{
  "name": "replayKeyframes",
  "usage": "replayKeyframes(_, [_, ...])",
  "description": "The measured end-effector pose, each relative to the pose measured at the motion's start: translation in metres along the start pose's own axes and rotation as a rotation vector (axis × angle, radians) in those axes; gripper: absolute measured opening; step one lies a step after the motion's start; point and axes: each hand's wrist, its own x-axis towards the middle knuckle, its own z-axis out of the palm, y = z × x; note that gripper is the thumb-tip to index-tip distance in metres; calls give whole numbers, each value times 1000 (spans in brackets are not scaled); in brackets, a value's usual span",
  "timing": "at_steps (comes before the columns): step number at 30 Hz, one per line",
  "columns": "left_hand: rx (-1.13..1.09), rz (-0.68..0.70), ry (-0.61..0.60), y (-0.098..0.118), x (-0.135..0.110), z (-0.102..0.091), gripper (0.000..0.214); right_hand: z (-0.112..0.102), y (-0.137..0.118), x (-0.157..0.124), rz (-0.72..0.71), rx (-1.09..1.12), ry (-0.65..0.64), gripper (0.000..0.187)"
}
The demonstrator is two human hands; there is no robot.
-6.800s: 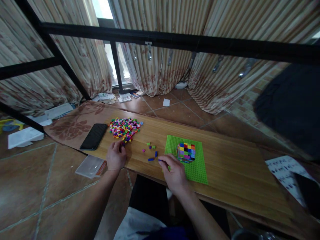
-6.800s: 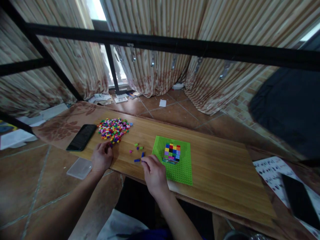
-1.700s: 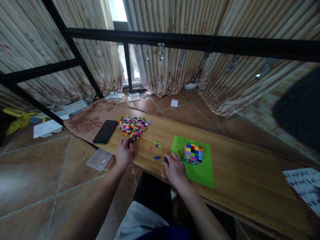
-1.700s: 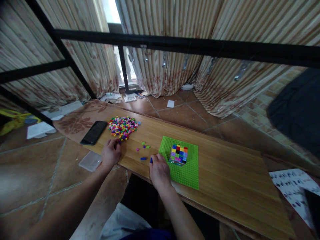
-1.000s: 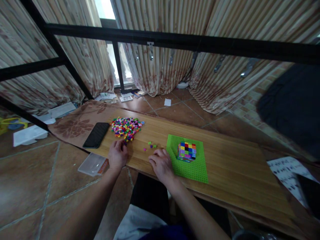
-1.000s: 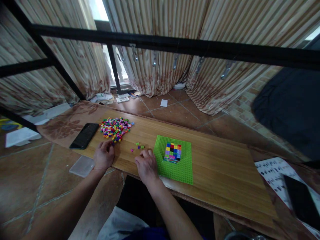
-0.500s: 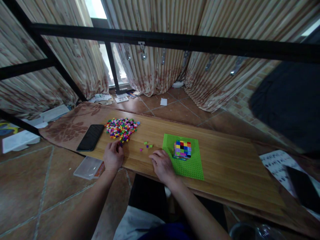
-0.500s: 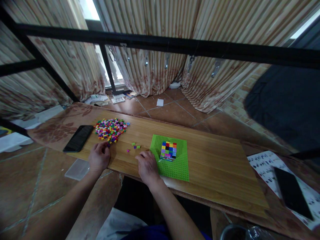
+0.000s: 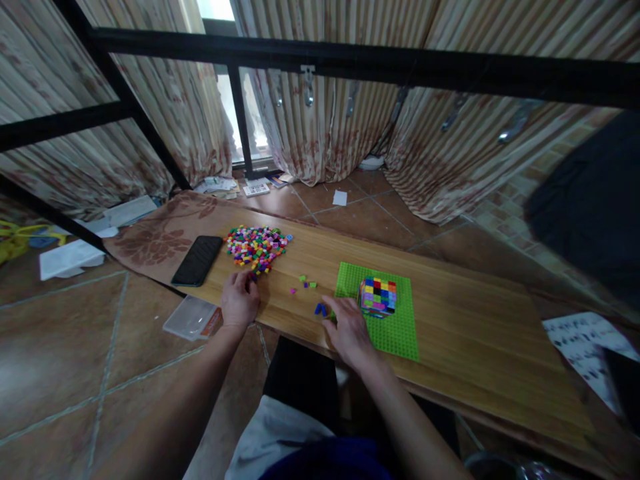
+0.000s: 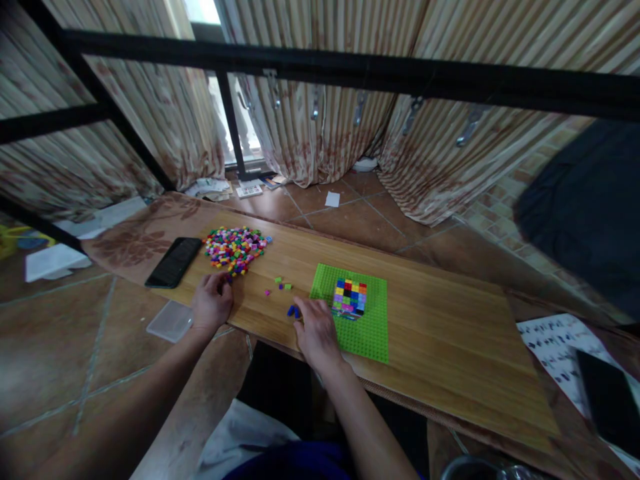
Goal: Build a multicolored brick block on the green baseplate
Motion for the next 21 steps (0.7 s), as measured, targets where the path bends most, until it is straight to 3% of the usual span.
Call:
replayKeyframes(13, [7,14,0,1,0,-1,31,12,0,9,84,30,36,29])
replayKeyframes(21, [11,18,10,-1,0,1,32,7,-8,18,84,29,-83,34])
